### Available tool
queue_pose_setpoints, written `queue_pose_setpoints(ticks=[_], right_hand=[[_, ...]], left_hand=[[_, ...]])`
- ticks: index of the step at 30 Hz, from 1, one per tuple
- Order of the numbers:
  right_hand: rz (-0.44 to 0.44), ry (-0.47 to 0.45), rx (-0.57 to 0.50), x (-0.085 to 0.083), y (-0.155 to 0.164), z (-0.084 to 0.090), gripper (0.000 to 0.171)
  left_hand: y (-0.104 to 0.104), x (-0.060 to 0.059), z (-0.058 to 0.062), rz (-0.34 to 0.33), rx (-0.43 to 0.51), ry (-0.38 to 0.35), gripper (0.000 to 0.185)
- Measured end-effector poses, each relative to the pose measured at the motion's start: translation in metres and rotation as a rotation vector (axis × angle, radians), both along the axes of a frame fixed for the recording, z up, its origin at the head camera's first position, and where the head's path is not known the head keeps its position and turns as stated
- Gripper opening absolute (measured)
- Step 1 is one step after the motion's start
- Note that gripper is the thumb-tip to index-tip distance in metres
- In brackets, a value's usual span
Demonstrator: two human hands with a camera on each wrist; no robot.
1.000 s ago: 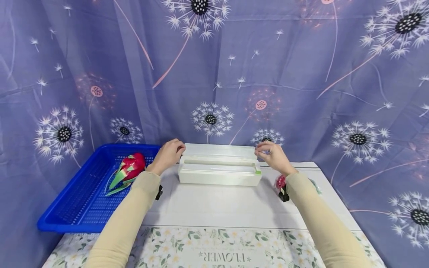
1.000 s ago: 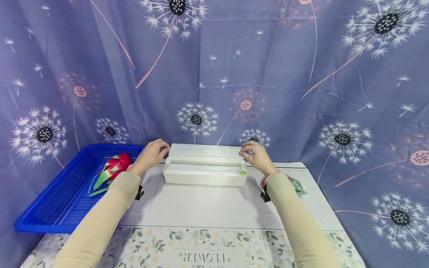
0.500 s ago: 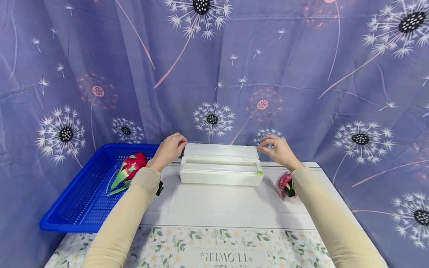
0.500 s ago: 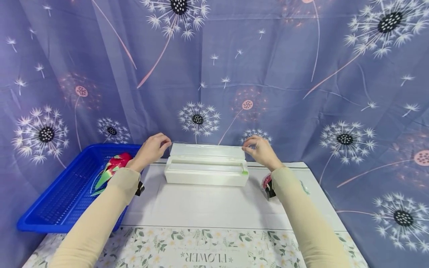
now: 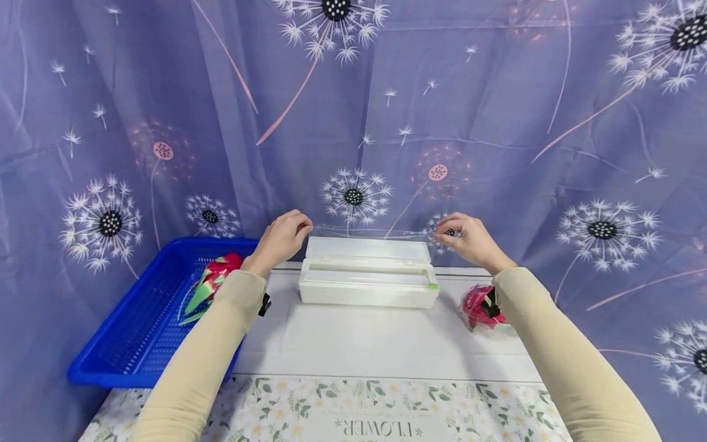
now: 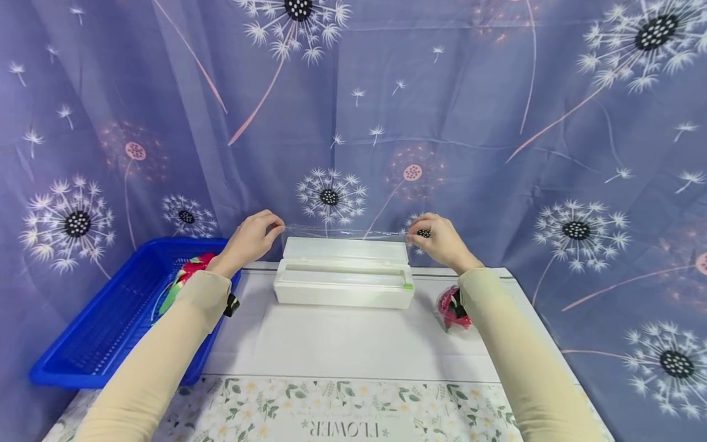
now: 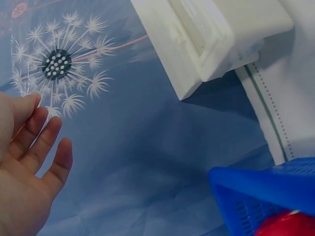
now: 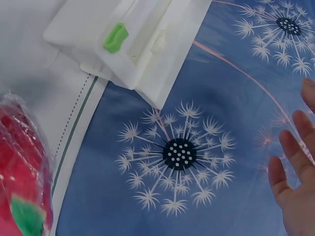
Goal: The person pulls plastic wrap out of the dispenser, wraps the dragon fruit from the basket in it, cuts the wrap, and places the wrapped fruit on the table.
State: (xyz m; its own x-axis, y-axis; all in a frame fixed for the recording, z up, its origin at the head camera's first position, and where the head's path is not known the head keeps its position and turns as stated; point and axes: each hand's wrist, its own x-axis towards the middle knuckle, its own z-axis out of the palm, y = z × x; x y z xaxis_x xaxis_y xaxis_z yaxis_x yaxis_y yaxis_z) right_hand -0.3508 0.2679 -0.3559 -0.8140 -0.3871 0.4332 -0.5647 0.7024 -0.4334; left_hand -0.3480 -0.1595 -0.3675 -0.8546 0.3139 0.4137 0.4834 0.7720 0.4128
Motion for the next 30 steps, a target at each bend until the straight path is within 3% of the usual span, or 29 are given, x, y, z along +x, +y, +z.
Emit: queue_pose_setpoints(ticks=[5,30], right_hand=[[0.006,-0.012,0.012,0.002,0.001,0.007,0.005],[-0.002,0.062,-0.003,0.008,0.008,0.04,0.004]], left_hand=[[0.001,0.002,0.006,0.022,-0.001,0.012,0.016],[0.005,0.007,0.045,-0.023,0.001,0.057,0.017]])
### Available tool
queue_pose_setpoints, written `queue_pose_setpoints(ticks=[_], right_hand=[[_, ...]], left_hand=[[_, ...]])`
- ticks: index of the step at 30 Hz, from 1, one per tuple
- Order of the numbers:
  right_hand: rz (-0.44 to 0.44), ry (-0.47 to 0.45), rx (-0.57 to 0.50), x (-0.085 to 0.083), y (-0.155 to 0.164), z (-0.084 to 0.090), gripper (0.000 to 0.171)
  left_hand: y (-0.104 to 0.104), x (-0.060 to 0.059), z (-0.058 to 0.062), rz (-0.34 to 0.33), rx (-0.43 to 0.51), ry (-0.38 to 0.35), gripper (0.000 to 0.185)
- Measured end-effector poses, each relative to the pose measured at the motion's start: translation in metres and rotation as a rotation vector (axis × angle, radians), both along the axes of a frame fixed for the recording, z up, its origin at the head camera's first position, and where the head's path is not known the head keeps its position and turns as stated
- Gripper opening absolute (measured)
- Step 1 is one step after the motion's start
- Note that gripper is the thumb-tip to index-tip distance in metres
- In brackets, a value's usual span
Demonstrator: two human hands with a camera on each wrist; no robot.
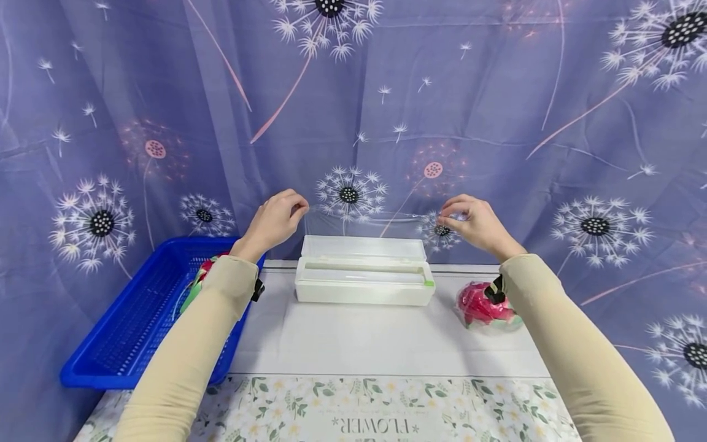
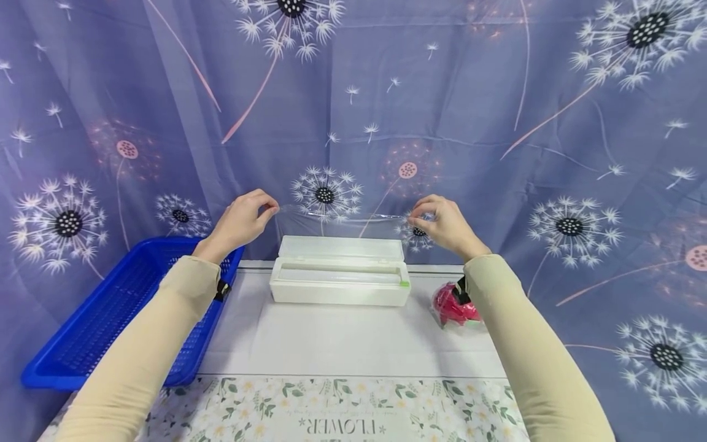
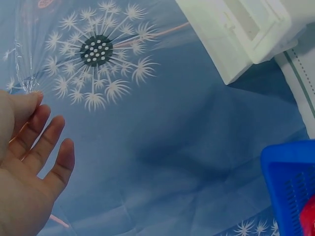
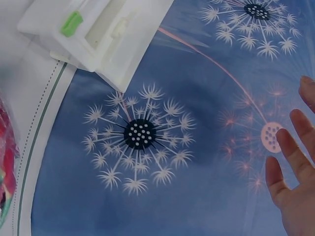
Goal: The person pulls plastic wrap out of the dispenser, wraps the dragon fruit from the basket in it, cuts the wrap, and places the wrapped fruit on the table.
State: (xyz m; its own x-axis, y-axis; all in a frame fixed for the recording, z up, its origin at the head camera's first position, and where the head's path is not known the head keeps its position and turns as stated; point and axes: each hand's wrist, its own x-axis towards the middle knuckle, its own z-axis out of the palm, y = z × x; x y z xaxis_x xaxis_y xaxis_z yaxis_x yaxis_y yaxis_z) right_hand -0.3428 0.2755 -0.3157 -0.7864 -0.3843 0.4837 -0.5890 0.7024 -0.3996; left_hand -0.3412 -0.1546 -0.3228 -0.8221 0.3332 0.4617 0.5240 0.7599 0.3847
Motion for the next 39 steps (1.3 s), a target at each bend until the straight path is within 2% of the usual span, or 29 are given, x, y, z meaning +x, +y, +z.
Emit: queue_pose_setpoints(ticks=[11,17,21,30,39], right_hand=[[0.002,0.018,-0.011,0.005,0.001,0.017,0.005],[0.042,0.071,-0.008,0.007,0.0,0.023,0.01],[0.055,0.09,-0.007,0.008,0.0,0.027,0.004],[0.04,0.092,-0.008,0.013,0.004,0.038,0.005],[0.047,0.135,0.0,0.016,0.002,0.048,0.004]], left_hand=[[0.002,0.001,0.013,-0.001,0.016,0.029,0.016],[0.0,0.005,0.019,0.002,0.025,0.049,0.017],[-0.001,0.008,0.024,0.0,0.03,0.054,0.016],[0.002,0.011,0.035,-0.018,0.043,0.077,0.015],[-0.001,0.014,0.044,-0.014,0.042,0.1,0.014]])
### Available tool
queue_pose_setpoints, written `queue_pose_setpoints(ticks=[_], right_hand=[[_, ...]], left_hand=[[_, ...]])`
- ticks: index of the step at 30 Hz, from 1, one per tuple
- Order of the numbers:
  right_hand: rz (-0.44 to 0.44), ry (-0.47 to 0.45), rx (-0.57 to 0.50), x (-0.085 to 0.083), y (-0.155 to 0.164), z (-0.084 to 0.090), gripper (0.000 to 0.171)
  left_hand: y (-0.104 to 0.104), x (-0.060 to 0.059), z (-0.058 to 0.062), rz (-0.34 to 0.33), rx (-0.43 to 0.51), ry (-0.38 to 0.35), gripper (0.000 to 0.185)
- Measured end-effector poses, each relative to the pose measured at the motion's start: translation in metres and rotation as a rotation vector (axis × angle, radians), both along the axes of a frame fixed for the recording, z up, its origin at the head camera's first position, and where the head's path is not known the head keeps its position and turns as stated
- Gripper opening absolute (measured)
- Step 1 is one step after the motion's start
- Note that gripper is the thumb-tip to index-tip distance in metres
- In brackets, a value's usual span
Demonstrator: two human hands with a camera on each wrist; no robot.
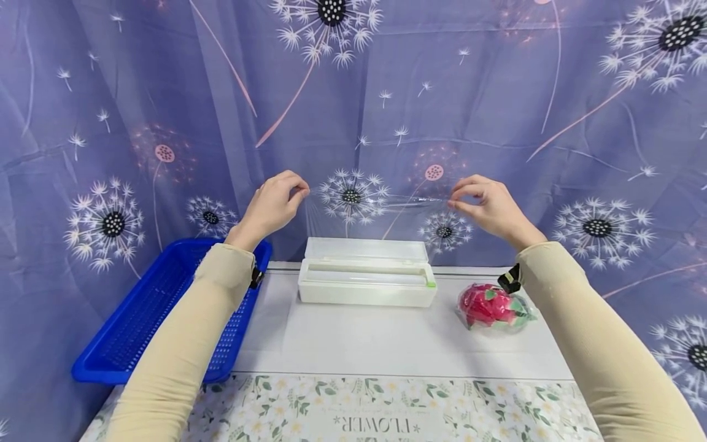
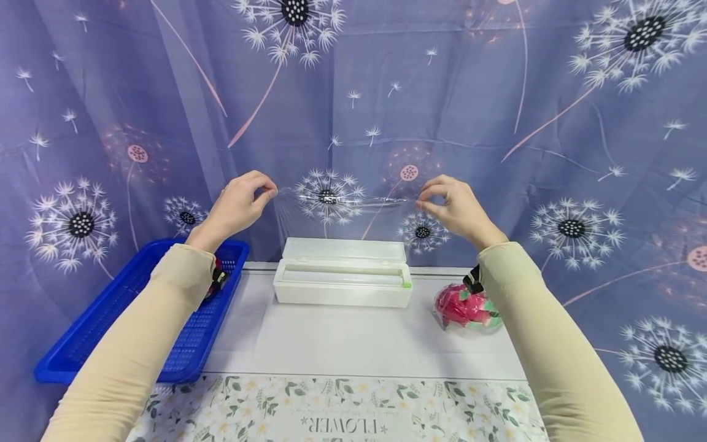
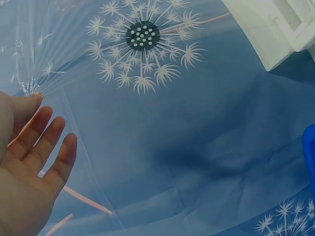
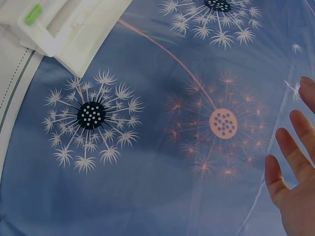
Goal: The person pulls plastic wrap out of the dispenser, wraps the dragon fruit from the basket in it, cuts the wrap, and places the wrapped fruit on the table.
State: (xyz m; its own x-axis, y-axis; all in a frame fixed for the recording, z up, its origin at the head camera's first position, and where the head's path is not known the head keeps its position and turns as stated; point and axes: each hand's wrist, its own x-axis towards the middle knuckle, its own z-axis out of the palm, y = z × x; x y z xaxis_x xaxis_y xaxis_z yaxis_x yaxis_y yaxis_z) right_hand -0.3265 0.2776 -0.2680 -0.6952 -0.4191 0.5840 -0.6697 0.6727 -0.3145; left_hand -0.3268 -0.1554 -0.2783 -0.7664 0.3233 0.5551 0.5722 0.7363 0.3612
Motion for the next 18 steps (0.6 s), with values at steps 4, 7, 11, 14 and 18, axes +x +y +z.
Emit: queue_pose_setpoints(ticks=[4,7,11,14,18], right_hand=[[-0.004,0.007,0.001,0.001,0.0,0.003,0.005],[-0.006,0.017,-0.001,0.002,0.0,0.006,0.005],[-0.004,0.035,-0.004,0.003,0.001,0.009,0.005],[-0.003,0.039,-0.012,0.003,0.002,0.011,0.004],[0.002,0.04,-0.023,0.003,0.001,0.013,0.004]], left_hand=[[-0.001,0.0,0.003,0.005,0.001,0.006,0.014],[0.0,0.0,0.006,0.004,0.002,0.014,0.014],[0.001,0.001,0.01,0.003,0.002,0.017,0.014],[0.002,0.002,0.012,0.004,0.004,0.019,0.015],[0.001,0.004,0.014,0.007,0.006,0.026,0.015]])
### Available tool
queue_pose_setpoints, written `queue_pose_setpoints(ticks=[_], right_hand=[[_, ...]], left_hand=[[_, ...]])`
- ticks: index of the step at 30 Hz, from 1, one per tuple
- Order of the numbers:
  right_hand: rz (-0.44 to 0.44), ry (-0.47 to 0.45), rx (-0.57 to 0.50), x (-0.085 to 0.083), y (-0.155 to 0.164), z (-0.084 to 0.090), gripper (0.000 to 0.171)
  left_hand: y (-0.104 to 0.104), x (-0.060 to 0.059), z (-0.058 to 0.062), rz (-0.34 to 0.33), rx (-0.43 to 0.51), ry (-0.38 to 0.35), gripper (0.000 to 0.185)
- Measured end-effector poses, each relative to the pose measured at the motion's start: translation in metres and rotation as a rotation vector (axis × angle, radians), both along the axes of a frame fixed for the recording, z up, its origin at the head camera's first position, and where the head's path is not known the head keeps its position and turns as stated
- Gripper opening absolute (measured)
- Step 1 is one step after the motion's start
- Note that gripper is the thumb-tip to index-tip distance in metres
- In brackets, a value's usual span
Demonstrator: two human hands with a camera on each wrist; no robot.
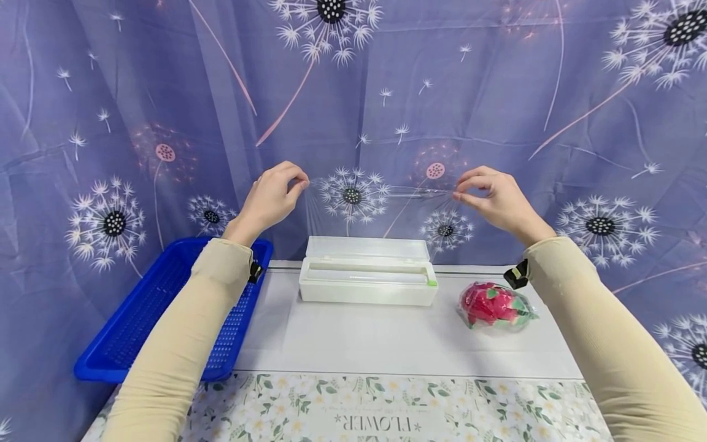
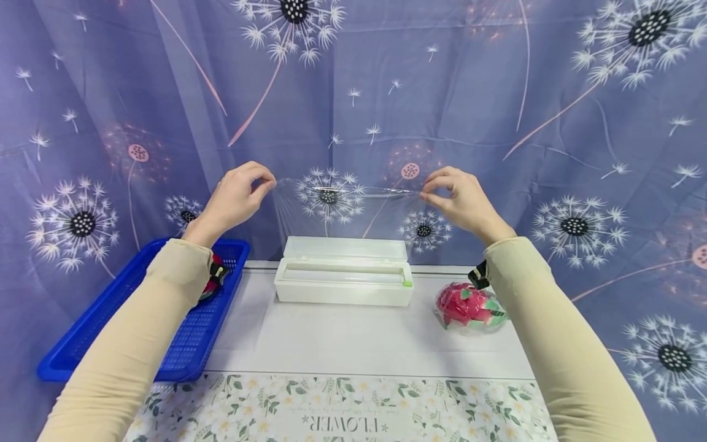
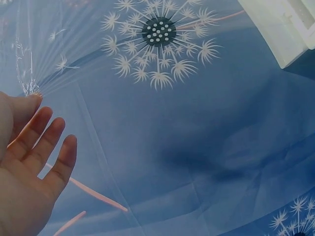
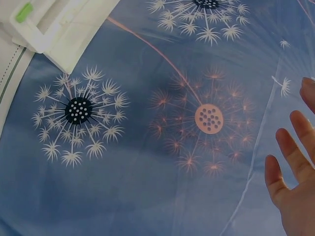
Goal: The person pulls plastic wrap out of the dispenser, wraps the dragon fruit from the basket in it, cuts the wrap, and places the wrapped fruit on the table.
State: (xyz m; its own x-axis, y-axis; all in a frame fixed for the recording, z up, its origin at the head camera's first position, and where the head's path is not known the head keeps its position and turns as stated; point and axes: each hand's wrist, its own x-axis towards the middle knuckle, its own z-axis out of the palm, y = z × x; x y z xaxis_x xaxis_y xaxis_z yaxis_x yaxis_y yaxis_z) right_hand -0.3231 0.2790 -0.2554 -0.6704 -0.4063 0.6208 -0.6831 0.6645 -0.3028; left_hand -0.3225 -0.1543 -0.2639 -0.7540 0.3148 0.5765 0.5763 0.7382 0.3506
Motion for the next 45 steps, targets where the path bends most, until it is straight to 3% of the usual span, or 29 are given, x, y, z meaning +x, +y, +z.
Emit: queue_pose_setpoints(ticks=[45], right_hand=[[-0.041,0.093,0.027,0.01,-0.005,0.04,0.006]], left_hand=[[-0.007,0.013,0.031,-0.016,0.039,0.062,0.015]])
